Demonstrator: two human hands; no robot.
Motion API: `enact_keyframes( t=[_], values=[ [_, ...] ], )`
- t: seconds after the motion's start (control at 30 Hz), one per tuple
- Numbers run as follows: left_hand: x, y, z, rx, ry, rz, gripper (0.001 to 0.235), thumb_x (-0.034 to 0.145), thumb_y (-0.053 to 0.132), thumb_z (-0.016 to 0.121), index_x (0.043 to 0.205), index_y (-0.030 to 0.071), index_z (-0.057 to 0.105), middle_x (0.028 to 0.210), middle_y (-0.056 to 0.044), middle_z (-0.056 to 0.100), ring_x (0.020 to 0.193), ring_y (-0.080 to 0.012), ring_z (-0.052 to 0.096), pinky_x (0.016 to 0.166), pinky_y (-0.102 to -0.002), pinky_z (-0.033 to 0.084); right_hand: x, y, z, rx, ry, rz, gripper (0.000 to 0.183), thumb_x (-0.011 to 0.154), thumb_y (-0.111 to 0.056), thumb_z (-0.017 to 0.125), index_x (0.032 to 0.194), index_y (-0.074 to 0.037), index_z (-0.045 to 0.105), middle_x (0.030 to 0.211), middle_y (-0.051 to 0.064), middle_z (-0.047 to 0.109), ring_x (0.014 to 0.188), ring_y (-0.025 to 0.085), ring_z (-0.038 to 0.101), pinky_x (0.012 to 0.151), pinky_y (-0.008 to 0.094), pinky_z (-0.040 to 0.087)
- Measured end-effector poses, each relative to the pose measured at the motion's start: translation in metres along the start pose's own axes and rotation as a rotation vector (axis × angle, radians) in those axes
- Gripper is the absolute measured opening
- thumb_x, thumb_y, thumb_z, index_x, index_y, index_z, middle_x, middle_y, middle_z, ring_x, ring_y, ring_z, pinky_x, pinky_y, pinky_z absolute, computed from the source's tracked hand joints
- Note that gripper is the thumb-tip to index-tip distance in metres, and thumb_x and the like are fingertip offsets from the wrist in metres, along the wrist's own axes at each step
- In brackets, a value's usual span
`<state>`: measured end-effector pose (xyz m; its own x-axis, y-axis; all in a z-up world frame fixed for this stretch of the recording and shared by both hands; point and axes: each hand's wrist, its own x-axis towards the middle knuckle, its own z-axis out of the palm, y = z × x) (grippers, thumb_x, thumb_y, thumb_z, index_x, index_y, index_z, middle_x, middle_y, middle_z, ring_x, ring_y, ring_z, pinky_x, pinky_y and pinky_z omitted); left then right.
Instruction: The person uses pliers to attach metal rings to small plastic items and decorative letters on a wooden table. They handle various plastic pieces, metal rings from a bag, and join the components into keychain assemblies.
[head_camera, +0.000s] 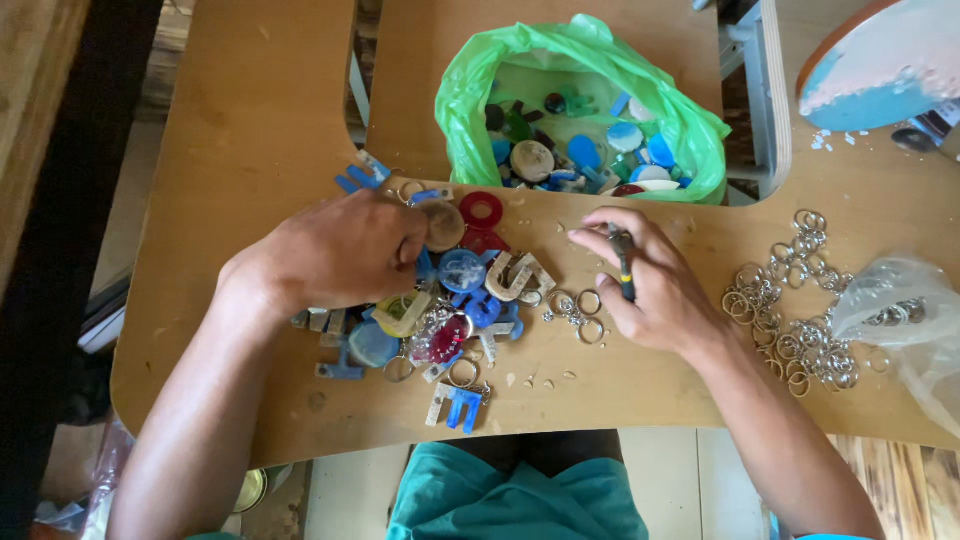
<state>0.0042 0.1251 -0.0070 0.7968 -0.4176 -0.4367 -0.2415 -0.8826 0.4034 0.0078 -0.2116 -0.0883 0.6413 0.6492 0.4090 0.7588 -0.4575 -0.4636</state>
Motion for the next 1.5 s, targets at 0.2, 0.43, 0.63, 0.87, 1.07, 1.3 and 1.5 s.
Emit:
enact_keyframes(
  t=[0.2, 0.43, 0.63, 0.87, 1.07, 1.3, 1.5],
  values=[
    [0.011, 0.021, -0.021, -0.039, 0.044, 0.023, 0.021, 0.088, 0.025, 0.063, 0.097, 0.009, 0.073, 0.101, -0.015, 0.078, 0.099, -0.0445, 0.072, 0.086, -0.057, 0.058, -0.009, 0.009, 0.015, -0.004, 0.044, -0.028, 0.054, 0.082, 0.000, 0.063, 0.136, -0.005, 0.066, 0.132, 0.019, 0.059, 0.113, 0.043, 0.064, 0.100, 0.051, 0.050],
    [0.188, 0.006, -0.011, 0.124, 0.343, 0.172, 0.022, 0.084, 0.025, 0.073, 0.103, 0.014, 0.074, 0.094, -0.011, 0.076, 0.089, -0.0408, 0.074, 0.075, -0.056, 0.061, -0.006, -0.002, 0.024, -0.027, 0.057, -0.043, 0.047, 0.080, -0.001, 0.064, 0.126, -0.001, 0.071, 0.128, 0.016, 0.060, 0.104, 0.036, 0.065, 0.094, 0.046, 0.052],
    [0.271, -0.004, 0.029, 0.493, 0.344, 0.074, 0.020, 0.086, 0.023, 0.070, 0.100, 0.013, 0.080, 0.094, -0.007, 0.077, 0.084, -0.0322, 0.076, 0.060, -0.054, 0.062, -0.001, -0.009, 0.023, -0.030, 0.070, -0.033, 0.020, 0.077, 0.002, 0.066, 0.095, 0.006, 0.073, 0.124, 0.019, 0.063, 0.099, 0.035, 0.067, 0.092, 0.046, 0.053],
    [0.308, -0.028, 0.050, 0.587, 0.353, 0.153, 0.017, 0.078, 0.021, 0.073, 0.090, 0.010, 0.078, 0.085, -0.010, 0.076, 0.085, -0.0355, 0.076, 0.070, -0.051, 0.063, -0.003, -0.005, 0.024, -0.028, -0.007, -0.047, 0.007, 0.080, 0.000, 0.065, 0.082, 0.004, 0.070, 0.125, 0.017, 0.059, 0.106, 0.034, 0.064, 0.094, 0.045, 0.051],
    [0.260, 0.008, 0.003, 0.453, 0.174, 0.280, 0.045, 0.096, 0.037, 0.048, 0.114, -0.001, 0.064, 0.117, -0.027, 0.064, 0.110, -0.0477, 0.065, 0.084, -0.062, 0.057, -0.004, -0.006, 0.027, -0.016, 0.061, -0.031, 0.019, 0.084, -0.003, 0.062, 0.100, 0.001, 0.071, 0.124, 0.015, 0.060, 0.104, 0.033, 0.065, 0.094, 0.045, 0.052],
    [0.188, 0.083, -0.056, -0.033, 0.438, 0.365, 0.062, 0.118, 0.049, 0.047, 0.079, 0.001, 0.052, 0.054, -0.020, 0.043, 0.052, -0.0331, 0.039, 0.057, -0.050, 0.031, -0.003, -0.004, 0.028, 0.052, 0.336, 0.062, 0.036, 0.077, 0.009, 0.054, 0.108, -0.003, 0.068, 0.108, 0.013, 0.060, 0.089, 0.032, 0.063, 0.082, 0.043, 0.055],
    [0.193, 0.163, -0.048, 0.097, 0.571, 0.744, 0.021, 0.104, 0.016, 0.055, 0.095, 0.004, 0.069, 0.085, -0.023, 0.072, 0.076, -0.0545, 0.064, 0.072, -0.062, 0.046, -0.001, -0.001, 0.034, 0.052, 0.312, 0.259, 0.035, 0.075, 0.003, 0.055, 0.103, -0.007, 0.072, 0.098, 0.009, 0.057, 0.080, 0.030, 0.061, 0.073, 0.042, 0.054]
  ],
)
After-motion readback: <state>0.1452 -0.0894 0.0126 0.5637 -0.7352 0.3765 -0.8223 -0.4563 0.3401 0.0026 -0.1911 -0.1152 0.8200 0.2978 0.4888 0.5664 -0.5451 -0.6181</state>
